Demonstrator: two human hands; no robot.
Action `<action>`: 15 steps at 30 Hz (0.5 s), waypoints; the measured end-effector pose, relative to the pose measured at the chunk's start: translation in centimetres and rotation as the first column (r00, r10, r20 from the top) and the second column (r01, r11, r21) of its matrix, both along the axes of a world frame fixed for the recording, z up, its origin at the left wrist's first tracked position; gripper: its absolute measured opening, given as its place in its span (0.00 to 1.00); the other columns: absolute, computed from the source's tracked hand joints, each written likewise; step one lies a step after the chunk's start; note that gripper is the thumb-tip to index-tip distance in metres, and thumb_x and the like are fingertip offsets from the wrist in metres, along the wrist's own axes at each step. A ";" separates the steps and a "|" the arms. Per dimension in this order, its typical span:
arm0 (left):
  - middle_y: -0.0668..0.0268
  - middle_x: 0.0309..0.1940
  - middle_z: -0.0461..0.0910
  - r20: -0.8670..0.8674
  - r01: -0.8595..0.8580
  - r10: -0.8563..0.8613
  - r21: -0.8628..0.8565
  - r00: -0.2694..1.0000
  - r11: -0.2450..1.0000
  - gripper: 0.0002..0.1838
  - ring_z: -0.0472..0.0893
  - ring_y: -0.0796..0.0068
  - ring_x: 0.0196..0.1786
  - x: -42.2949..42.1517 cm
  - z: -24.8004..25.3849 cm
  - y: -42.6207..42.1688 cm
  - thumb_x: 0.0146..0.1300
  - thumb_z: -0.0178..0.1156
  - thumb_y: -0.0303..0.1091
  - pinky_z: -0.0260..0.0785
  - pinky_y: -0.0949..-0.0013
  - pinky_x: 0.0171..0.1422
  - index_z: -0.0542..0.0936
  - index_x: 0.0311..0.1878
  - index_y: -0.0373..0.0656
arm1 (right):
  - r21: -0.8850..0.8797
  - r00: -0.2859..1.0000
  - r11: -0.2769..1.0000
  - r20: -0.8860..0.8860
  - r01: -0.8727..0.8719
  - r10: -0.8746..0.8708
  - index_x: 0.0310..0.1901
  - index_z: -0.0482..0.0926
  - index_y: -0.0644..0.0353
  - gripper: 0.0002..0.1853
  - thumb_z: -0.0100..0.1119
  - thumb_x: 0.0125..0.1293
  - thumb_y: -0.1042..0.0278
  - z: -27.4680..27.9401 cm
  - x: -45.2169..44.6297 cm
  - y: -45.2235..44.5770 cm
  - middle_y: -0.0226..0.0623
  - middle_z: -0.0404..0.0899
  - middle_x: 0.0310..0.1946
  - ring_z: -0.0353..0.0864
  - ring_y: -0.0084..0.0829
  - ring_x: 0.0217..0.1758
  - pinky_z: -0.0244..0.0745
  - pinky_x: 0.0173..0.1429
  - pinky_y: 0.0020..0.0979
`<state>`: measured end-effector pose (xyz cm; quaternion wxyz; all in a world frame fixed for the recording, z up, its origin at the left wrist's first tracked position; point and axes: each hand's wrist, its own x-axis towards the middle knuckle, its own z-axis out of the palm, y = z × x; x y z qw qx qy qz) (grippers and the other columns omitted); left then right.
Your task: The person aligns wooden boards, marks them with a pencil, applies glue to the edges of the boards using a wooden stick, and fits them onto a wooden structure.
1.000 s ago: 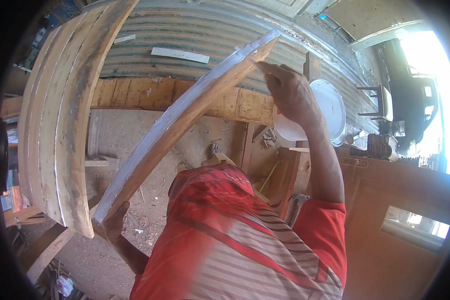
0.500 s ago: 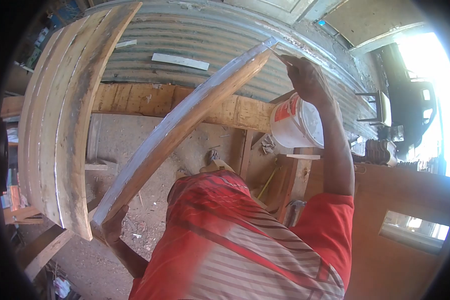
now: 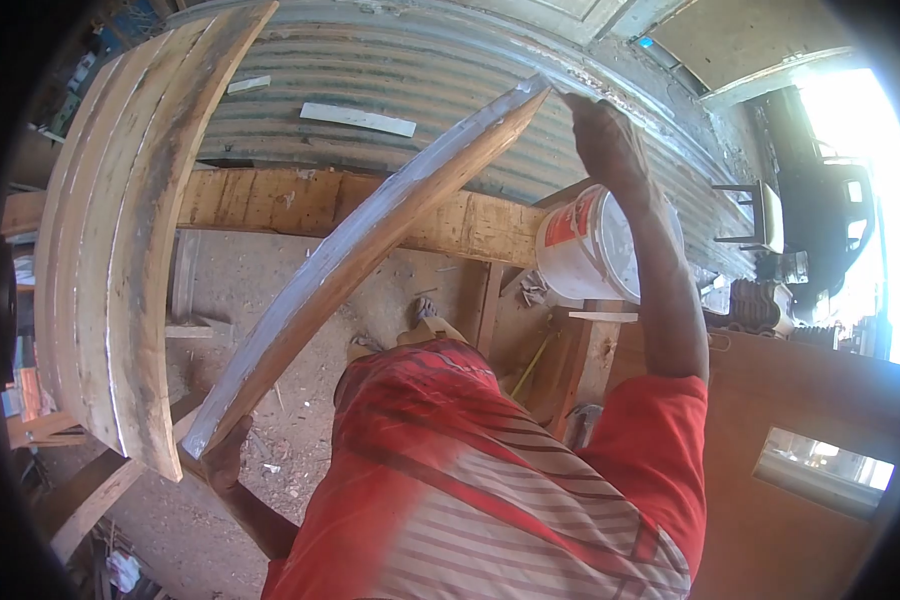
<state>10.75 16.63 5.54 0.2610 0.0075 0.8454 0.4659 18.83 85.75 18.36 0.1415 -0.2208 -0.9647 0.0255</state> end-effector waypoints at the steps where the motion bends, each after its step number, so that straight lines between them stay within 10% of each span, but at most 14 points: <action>1: 0.56 0.64 0.72 -0.024 0.013 -0.009 0.171 1.000 0.985 0.45 0.74 0.63 0.63 0.2 0.2 0.0 0.57 0.77 0.50 0.69 0.62 0.66 0.69 0.69 0.32 | -0.028 0.999 1.000 0.046 -0.008 0.009 0.60 0.81 0.54 0.16 0.53 0.75 0.67 0.3 0.2 -1.2 0.52 0.83 0.39 0.85 0.49 0.41 0.78 0.49 0.43; 8: 0.55 0.60 0.74 -0.152 0.066 0.020 0.541 0.988 0.839 0.38 0.74 0.61 0.64 0.7 -0.2 0.6 0.59 0.74 0.49 0.69 0.62 0.66 0.73 0.65 0.33 | -0.233 0.998 0.971 0.016 -0.051 0.057 0.64 0.80 0.53 0.18 0.53 0.75 0.67 2.0 1.0 -5.1 0.48 0.82 0.40 0.83 0.44 0.42 0.76 0.50 0.39; 12: 0.61 0.54 0.78 -0.074 -0.044 0.050 0.080 0.996 0.996 0.25 0.75 0.66 0.59 0.5 1.4 1.6 0.62 0.72 0.33 0.70 0.66 0.60 0.77 0.60 0.36 | -0.087 0.993 0.992 -0.074 -0.096 0.089 0.62 0.81 0.53 0.17 0.52 0.76 0.65 -1.4 1.0 1.1 0.50 0.83 0.40 0.83 0.47 0.42 0.77 0.50 0.43; 15: 0.66 0.48 0.79 -0.160 0.008 0.034 0.252 0.987 0.968 0.20 0.76 0.70 0.54 0.5 2.4 3.0 0.62 0.70 0.23 0.70 0.69 0.56 0.78 0.57 0.38 | -0.153 0.989 0.980 0.053 -0.127 0.136 0.63 0.80 0.55 0.19 0.54 0.72 0.74 -0.5 0.8 -4.1 0.45 0.78 0.31 0.81 0.43 0.36 0.76 0.46 0.44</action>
